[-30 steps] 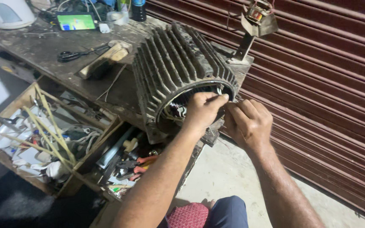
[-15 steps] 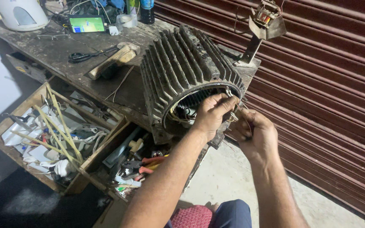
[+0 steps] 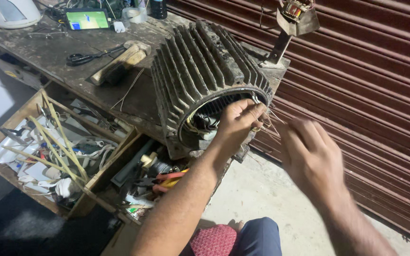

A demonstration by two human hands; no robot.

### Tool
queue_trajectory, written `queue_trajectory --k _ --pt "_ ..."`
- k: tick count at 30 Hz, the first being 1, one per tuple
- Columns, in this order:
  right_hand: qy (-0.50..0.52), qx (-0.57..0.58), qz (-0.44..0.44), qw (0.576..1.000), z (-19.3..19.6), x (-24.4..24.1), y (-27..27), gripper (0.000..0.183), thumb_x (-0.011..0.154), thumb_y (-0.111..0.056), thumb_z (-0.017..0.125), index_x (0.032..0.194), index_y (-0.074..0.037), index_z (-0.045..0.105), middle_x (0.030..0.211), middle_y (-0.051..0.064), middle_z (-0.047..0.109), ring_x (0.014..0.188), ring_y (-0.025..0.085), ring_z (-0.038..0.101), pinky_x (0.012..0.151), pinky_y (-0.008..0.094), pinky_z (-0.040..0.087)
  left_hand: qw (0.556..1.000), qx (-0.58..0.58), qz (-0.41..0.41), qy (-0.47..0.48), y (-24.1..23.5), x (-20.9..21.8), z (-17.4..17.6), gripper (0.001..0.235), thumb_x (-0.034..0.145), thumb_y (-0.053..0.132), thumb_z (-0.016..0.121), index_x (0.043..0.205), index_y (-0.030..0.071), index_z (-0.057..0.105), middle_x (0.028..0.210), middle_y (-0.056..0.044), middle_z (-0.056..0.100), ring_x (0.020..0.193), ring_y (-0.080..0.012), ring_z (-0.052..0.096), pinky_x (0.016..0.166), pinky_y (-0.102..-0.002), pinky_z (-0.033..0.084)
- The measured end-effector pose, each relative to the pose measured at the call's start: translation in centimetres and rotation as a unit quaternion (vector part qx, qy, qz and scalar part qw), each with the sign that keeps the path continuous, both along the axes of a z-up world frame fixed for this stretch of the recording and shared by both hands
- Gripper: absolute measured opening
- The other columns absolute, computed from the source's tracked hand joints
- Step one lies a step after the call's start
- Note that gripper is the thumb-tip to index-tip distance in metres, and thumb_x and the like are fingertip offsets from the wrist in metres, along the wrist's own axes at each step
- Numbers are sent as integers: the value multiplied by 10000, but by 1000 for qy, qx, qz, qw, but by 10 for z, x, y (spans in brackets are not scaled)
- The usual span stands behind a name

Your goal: The person repairs an electric motor by stripping and twisting wires, then using pliers to crimp and secure connections inside the motor housing. The person also uses a wooden stick to push wires into place.

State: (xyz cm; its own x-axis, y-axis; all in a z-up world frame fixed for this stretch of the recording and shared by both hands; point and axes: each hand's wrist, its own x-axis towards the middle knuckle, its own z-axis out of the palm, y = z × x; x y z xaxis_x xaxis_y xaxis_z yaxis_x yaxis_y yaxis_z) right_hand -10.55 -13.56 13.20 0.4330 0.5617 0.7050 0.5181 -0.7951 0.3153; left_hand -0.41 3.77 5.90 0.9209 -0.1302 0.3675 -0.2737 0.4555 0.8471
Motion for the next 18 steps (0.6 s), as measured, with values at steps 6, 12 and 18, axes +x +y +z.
queue_trajectory --k 6,12,18 --pt "2 -143 -8 990 11 32 7 344 902 -152 740 1224 -34 717 1109 123 698 893 187 683 702 315 611 998 -69 -6 -1 2 -2 -3 131 981 183 721 954 57 745 889 5 714 805 -77 618 736 -239 503" --pt "-23 -106 41 993 -3 36 11 319 898 -177 730 1148 21 719 1002 118 685 800 186 657 632 329 574 996 -83 -33 6 0 6 -11 145 988 199 715 961 60 746 890 5 716 823 -76 625 759 -237 507" --pt "111 176 34 978 -28 48 24 127 979 -114 695 903 -17 727 674 28 616 509 109 543 410 302 436 991 -115 -62 -3 -1 9 -15 138 982 207 719 983 70 738 880 -16 717 812 -93 640 758 -253 513"
